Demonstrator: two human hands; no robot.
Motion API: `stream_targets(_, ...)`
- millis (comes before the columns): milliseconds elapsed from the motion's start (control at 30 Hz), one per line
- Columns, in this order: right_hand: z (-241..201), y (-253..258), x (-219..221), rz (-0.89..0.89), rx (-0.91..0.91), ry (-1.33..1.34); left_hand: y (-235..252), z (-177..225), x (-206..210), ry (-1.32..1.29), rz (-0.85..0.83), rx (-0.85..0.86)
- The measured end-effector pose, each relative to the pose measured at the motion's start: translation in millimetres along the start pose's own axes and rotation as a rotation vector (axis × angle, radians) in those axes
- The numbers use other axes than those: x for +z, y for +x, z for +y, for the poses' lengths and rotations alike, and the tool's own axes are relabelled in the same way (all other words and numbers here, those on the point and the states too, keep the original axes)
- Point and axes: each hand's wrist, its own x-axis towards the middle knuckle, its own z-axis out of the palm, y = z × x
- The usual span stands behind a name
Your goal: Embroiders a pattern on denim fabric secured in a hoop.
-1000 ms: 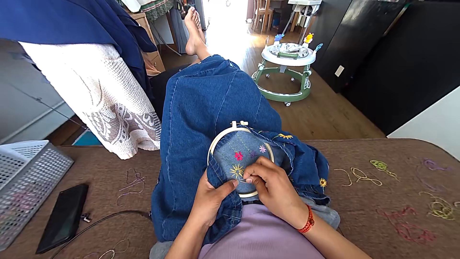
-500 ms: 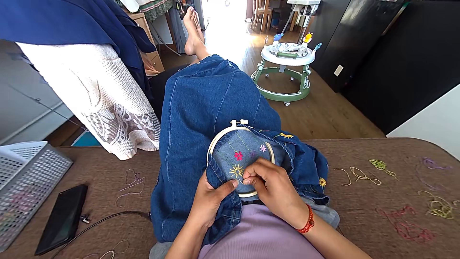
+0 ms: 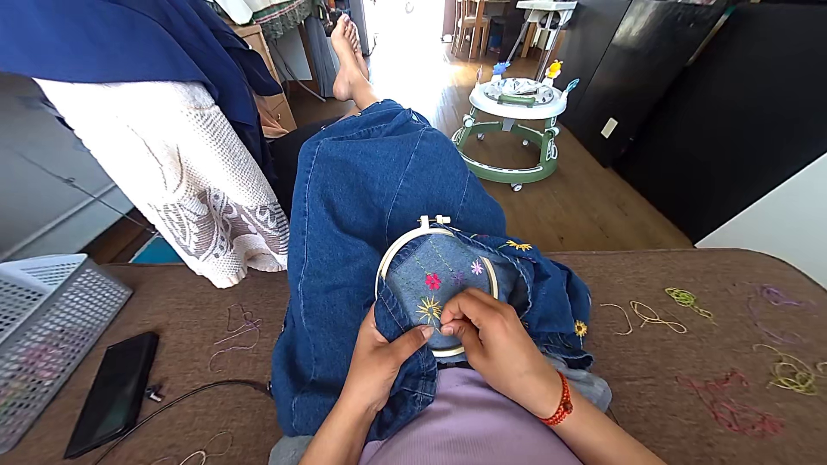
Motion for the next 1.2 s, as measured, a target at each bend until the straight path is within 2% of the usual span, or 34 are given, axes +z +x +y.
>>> stream_targets(133, -4, 2, 1, 0.014, 0.014, 0.101, 0, -1, 0, 0.002, 0.000, 0.021)
stream_targets(333, -16, 2, 2, 0.010, -0.193, -0.211, 1, -7, 0, 0.078, -0.043, 0.145)
stream_targets(400, -18, 5, 5, 0.009, -0.252, -0.233, 0, -8, -1, 0.084, -0.063, 0.167)
stream_targets(500, -19, 6, 6, 0.030, -0.307, -0.071, -2, -4, -1, 0.039, -0.095, 0.158)
stream_targets(600, -19, 2, 2, 0.049, -0.208, 0.168, -6, 0, 1, 0.001, -0.122, 0.094)
stream_targets(667, -18, -2, 2, 0.075, -0.188, 0.221, -7, 1, 3, -0.008, -0.137, 0.072)
stream_targets(867, -14, -8, 6, 0.132, -0.322, 0.224, -9, 2, 7, 0.009, -0.133, 0.083)
stream_targets(1000, -34, -14, 4, 0.042, -0.445, 0.389, -5, -5, 7, 0.058, -0.082, 0.070)
stream_targets(1100, -34, -15, 3, 0.004, -0.360, 0.388, -4, 0, 8, -0.006, -0.009, 0.004)
stream_targets(1200, -24, -24, 0, -0.011, -0.200, 0.415, -3, 3, 7, -0.051, 0.049, -0.035)
